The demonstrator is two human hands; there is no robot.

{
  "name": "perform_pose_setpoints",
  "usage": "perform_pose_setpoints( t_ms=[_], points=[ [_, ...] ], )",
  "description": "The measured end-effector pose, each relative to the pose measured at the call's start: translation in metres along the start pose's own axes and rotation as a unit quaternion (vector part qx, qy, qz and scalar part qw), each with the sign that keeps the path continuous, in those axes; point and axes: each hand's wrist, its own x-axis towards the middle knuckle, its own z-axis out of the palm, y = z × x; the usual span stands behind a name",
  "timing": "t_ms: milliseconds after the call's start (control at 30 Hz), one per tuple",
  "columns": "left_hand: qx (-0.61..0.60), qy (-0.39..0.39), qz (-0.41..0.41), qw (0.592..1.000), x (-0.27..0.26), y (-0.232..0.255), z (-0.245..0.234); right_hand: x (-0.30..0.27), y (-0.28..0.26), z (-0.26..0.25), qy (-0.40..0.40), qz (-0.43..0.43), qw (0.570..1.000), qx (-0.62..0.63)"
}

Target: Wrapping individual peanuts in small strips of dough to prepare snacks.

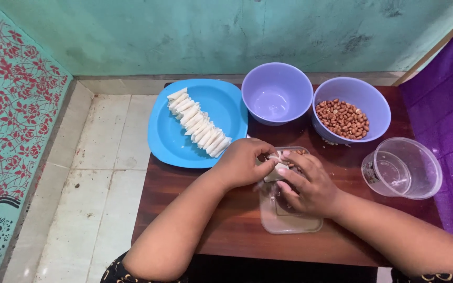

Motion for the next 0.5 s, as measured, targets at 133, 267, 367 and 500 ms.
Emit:
perform_pose_setpoints(
  t_ms=[133, 267, 367, 500],
  points=[
    [0.018, 0.016, 0.012, 1.000, -0.003, 0.006, -0.013, 0.005, 0.005, -0.004, -0.004, 0.008, 1.000, 0.001],
    [0.066, 0.121, -0.049, 0.989, -0.005, 0.004, -0.041, 0.009, 0.008, -0.005, -0.036, 0.027, 0.999, 0.031],
    [0.089, 0.254, -0.096, 0.958, -0.005, -0.032, -0.069, 0.007, 0.011, -0.003, -0.050, 0.040, 0.997, 0.032],
    [0.109, 0.422, -0.107, 0.893, -0.019, -0.080, -0.104, 0.008, 0.009, -0.006, -0.076, 0.058, 0.995, 0.029]
  ],
)
